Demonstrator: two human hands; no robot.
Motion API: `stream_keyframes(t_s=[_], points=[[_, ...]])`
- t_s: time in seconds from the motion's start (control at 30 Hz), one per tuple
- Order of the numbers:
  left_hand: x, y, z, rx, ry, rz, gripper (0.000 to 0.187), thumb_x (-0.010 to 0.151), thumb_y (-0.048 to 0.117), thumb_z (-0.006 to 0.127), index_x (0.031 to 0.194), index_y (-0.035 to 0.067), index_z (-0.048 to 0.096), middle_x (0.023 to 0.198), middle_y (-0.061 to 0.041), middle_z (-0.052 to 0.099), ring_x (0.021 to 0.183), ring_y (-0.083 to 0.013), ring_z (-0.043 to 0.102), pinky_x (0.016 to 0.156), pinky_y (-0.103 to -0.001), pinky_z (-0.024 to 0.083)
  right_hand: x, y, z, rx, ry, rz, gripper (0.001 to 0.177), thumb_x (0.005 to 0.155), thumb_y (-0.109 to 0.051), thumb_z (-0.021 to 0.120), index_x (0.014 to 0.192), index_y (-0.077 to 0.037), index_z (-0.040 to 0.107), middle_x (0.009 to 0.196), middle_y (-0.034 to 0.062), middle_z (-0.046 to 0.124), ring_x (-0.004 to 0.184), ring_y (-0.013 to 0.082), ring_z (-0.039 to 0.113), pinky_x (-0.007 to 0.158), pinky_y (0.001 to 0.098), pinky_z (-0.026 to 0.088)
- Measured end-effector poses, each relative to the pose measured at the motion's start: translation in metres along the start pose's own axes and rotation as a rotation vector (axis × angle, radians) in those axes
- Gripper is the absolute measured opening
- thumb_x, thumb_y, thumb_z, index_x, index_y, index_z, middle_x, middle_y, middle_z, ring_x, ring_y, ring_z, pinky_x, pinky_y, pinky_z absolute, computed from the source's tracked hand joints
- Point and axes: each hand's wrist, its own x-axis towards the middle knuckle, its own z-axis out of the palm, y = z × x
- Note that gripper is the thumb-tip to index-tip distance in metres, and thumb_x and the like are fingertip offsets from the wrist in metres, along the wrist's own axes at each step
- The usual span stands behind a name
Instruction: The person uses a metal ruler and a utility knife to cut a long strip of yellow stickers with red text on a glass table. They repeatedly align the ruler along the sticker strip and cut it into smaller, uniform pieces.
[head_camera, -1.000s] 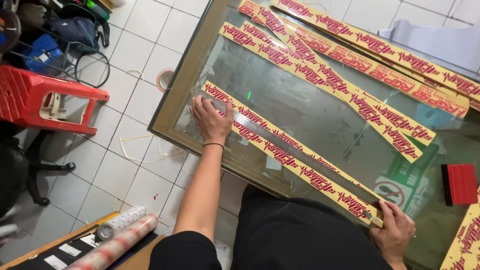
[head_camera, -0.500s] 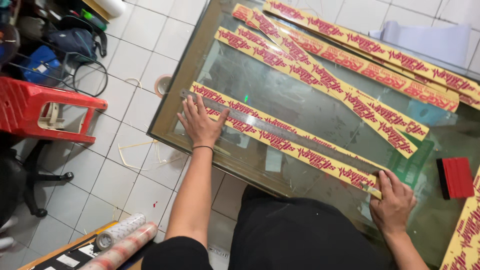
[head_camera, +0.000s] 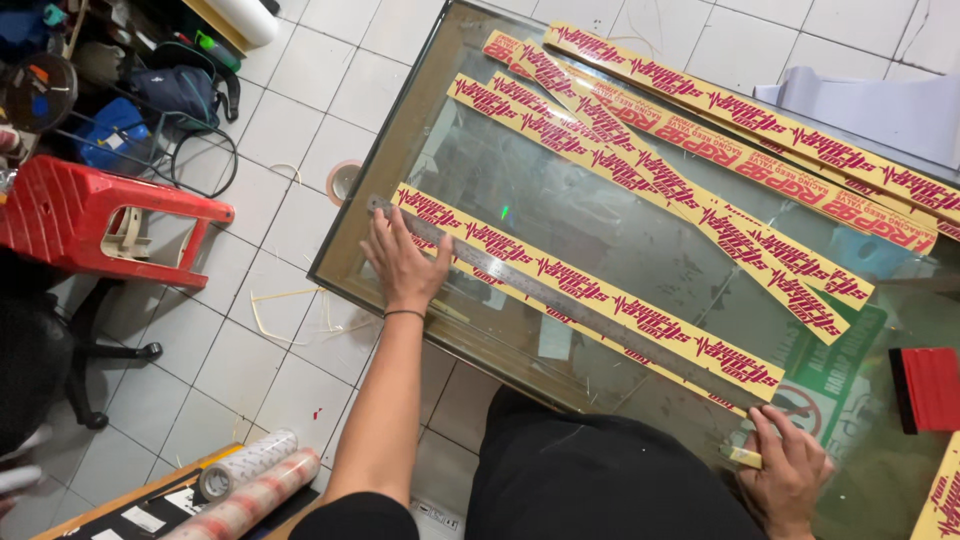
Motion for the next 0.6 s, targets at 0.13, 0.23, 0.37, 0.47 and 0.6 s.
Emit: stream_keyframes(t_s=[0.13, 0.23, 0.37, 0.47, 0.6], points=[[-0.008, -0.016, 0.008, 0.104, 0.014, 0.07, 0.091, 0.091, 0.069, 0.053, 0.154, 0.004, 0.043, 0.159, -0.027, 0.038, 0.149, -0.0455, 0.034, 0.116, -0.072, 0.022, 0.006, -0.001, -0.014, 0.02, -0.013, -0.056, 0.031, 0.106, -0.007, 0.07, 0.131, -0.022, 0.078, 0.139, -0.0039, 0.073, 0.122, 0.0248, 0.065, 0.106, 0.0366, 0.043], [-0.003, -0.014, 0.008, 0.049, 0.065, 0.057, 0.088, 0.092, 0.071, 0.052, 0.149, 0.004, 0.05, 0.16, -0.025, 0.038, 0.151, -0.0428, 0.032, 0.121, -0.065, 0.021, 0.003, 0.006, -0.001, 0.057, 0.018, -0.075, 0.026, 0.107, -0.007, 0.07, 0.126, -0.022, 0.079, 0.134, -0.0037, 0.074, 0.119, 0.0246, 0.066, 0.108, 0.0351, 0.043], [-0.013, -0.013, 0.004, -0.044, 0.092, 0.029, 0.081, 0.09, 0.062, 0.06, 0.138, -0.002, 0.051, 0.157, -0.027, 0.039, 0.149, -0.0438, 0.034, 0.121, -0.065, 0.023, -0.007, 0.014, 0.003, 0.054, 0.013, -0.05, 0.031, 0.103, -0.008, 0.072, 0.131, -0.02, 0.079, 0.137, -0.0014, 0.073, 0.123, 0.026, 0.065, 0.108, 0.0385, 0.045], [-0.009, -0.011, 0.004, -0.067, 0.106, 0.031, 0.079, 0.089, 0.06, 0.061, 0.138, -0.001, 0.05, 0.156, -0.027, 0.04, 0.149, -0.0429, 0.035, 0.121, -0.065, 0.024, -0.006, 0.013, 0.005, 0.022, 0.03, -0.039, 0.036, 0.102, -0.007, 0.073, 0.134, -0.021, 0.081, 0.137, -0.0023, 0.073, 0.123, 0.0243, 0.066, 0.105, 0.0367, 0.045], [-0.009, -0.012, 0.007, -0.052, 0.1, 0.029, 0.082, 0.089, 0.062, 0.06, 0.141, 0.0, 0.049, 0.156, -0.026, 0.043, 0.15, -0.0413, 0.033, 0.122, -0.064, 0.023, -0.009, 0.014, 0.007, 0.015, 0.038, -0.023, 0.041, 0.098, -0.005, 0.073, 0.135, -0.02, 0.083, 0.139, -0.0023, 0.073, 0.123, 0.0248, 0.065, 0.102, 0.0376, 0.046]])
